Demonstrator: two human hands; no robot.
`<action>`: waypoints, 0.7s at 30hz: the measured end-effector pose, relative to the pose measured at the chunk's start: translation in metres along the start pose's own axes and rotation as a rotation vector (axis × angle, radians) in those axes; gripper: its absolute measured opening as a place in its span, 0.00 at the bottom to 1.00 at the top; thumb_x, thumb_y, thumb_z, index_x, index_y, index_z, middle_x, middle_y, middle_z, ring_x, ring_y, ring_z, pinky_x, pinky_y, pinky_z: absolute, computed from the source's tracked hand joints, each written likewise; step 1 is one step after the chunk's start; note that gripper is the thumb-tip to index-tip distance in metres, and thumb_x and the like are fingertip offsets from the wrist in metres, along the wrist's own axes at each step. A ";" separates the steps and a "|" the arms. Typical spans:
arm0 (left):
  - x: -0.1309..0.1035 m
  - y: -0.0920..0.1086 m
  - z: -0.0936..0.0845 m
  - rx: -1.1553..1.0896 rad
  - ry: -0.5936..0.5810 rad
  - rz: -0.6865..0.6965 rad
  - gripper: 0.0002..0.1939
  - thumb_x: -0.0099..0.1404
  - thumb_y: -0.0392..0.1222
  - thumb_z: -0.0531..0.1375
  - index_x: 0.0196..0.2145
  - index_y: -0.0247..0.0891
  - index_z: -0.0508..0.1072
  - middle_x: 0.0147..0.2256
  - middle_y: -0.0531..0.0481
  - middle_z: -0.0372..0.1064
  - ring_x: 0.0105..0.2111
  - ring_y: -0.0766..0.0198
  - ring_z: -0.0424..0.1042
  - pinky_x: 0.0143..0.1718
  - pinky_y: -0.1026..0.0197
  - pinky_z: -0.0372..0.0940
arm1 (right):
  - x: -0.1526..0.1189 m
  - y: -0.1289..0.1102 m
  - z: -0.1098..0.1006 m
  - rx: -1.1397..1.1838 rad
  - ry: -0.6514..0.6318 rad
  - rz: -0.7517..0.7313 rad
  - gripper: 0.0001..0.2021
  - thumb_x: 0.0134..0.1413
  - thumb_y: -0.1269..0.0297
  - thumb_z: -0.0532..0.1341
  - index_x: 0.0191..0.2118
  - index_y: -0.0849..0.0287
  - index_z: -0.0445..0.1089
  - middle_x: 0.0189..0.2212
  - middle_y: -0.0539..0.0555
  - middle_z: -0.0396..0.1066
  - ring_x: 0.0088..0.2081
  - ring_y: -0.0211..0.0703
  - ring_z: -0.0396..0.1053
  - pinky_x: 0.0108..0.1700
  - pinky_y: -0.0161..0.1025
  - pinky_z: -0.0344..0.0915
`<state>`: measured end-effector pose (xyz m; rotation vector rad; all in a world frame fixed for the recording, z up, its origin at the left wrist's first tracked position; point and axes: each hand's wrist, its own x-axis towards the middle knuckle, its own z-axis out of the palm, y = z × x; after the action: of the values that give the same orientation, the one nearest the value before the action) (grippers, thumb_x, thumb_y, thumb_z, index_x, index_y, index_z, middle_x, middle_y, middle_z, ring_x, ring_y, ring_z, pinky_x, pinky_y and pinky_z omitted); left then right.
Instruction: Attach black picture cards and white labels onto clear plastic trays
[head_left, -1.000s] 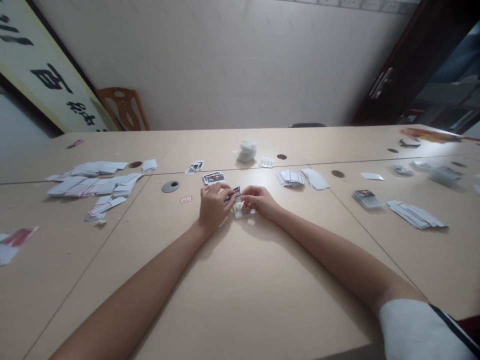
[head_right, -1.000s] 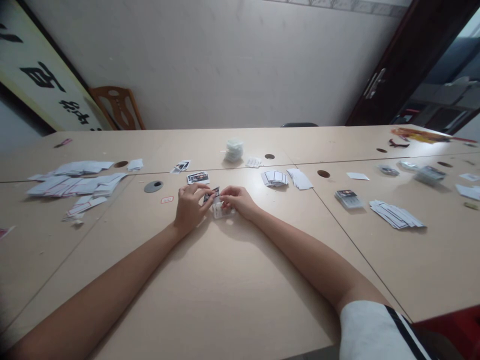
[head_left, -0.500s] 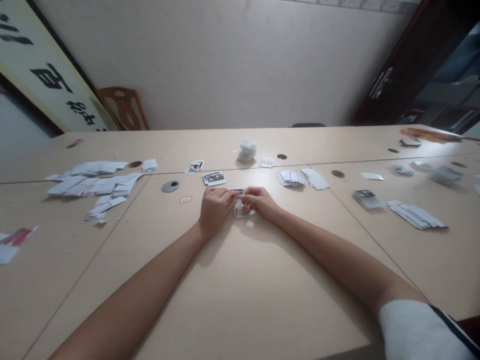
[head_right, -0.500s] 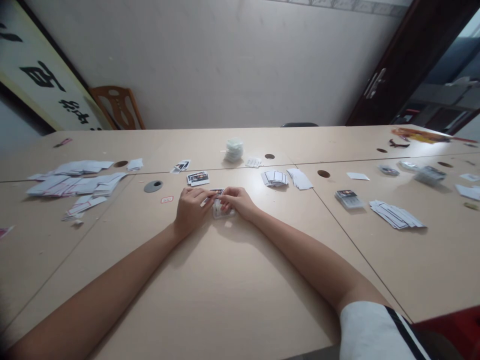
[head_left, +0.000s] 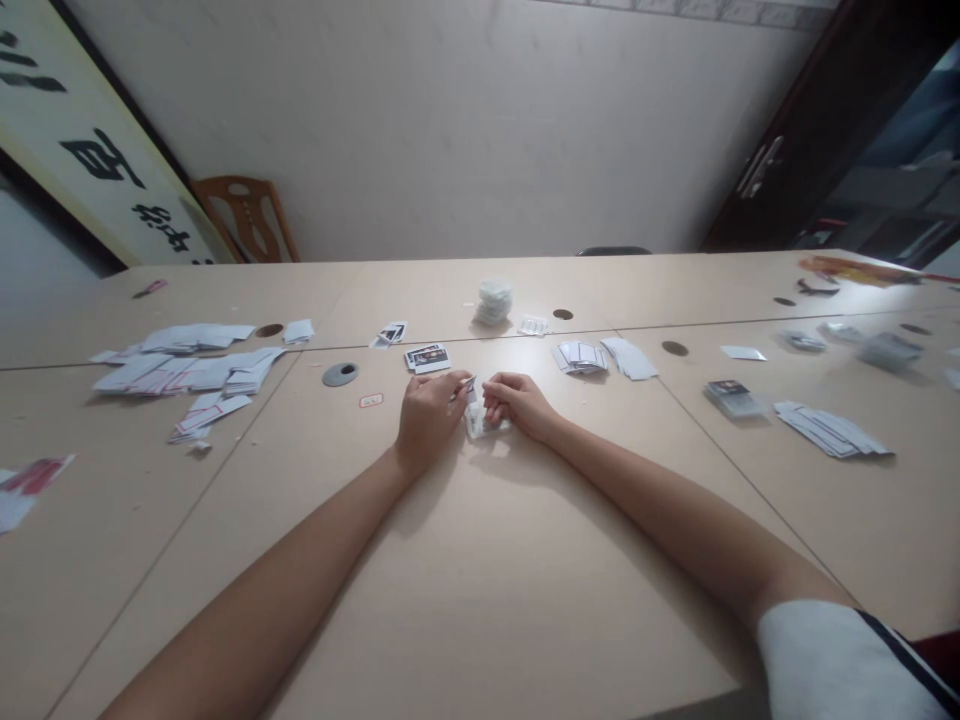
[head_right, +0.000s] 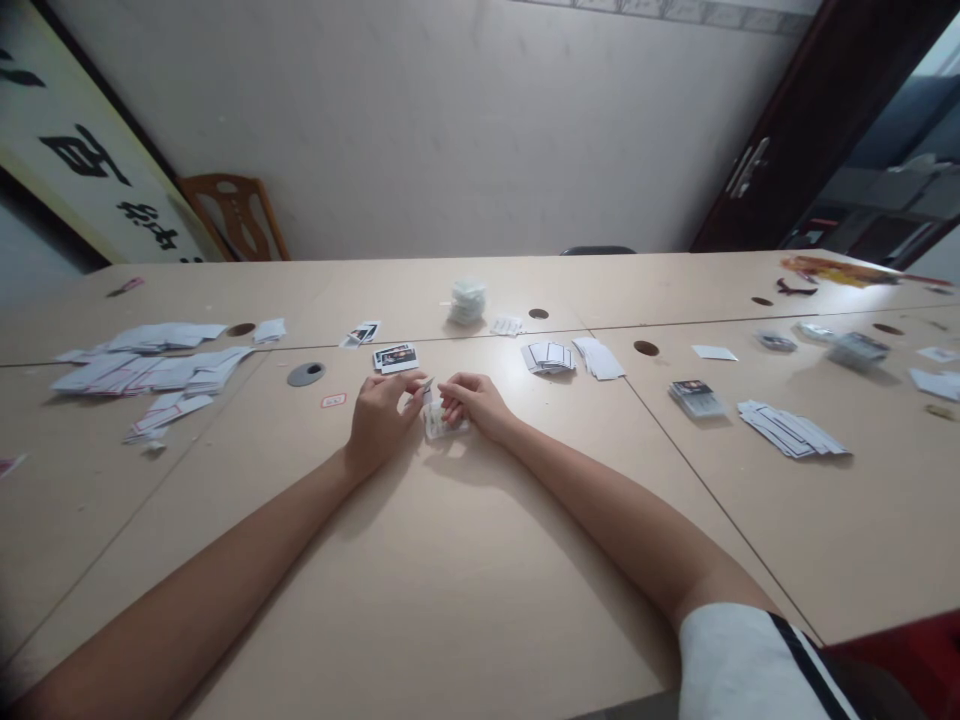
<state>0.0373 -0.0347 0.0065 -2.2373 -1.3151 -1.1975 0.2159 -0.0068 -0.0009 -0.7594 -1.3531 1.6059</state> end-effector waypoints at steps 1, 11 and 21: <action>0.000 0.001 0.000 0.001 0.001 0.008 0.08 0.66 0.36 0.57 0.43 0.39 0.73 0.33 0.50 0.79 0.35 0.60 0.77 0.44 0.56 0.61 | 0.000 0.000 0.000 -0.010 -0.008 -0.001 0.17 0.47 0.51 0.69 0.26 0.61 0.70 0.18 0.50 0.71 0.20 0.34 0.69 0.24 0.30 0.64; -0.001 0.001 0.000 0.038 -0.009 0.106 0.07 0.68 0.36 0.56 0.42 0.40 0.73 0.36 0.50 0.79 0.34 0.61 0.76 0.44 0.56 0.61 | 0.002 0.006 -0.004 -0.014 -0.035 0.004 0.11 0.44 0.61 0.70 0.26 0.62 0.71 0.18 0.49 0.71 0.19 0.33 0.68 0.24 0.29 0.65; -0.002 0.003 -0.002 0.021 -0.023 0.127 0.08 0.69 0.36 0.55 0.43 0.40 0.72 0.37 0.50 0.79 0.34 0.61 0.77 0.45 0.55 0.61 | 0.002 0.006 -0.003 -0.047 -0.043 0.004 0.13 0.44 0.57 0.71 0.29 0.62 0.74 0.19 0.49 0.71 0.19 0.32 0.67 0.24 0.29 0.63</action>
<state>0.0384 -0.0382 0.0067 -2.2883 -1.1684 -1.1118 0.2168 -0.0038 -0.0069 -0.7603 -1.4250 1.6065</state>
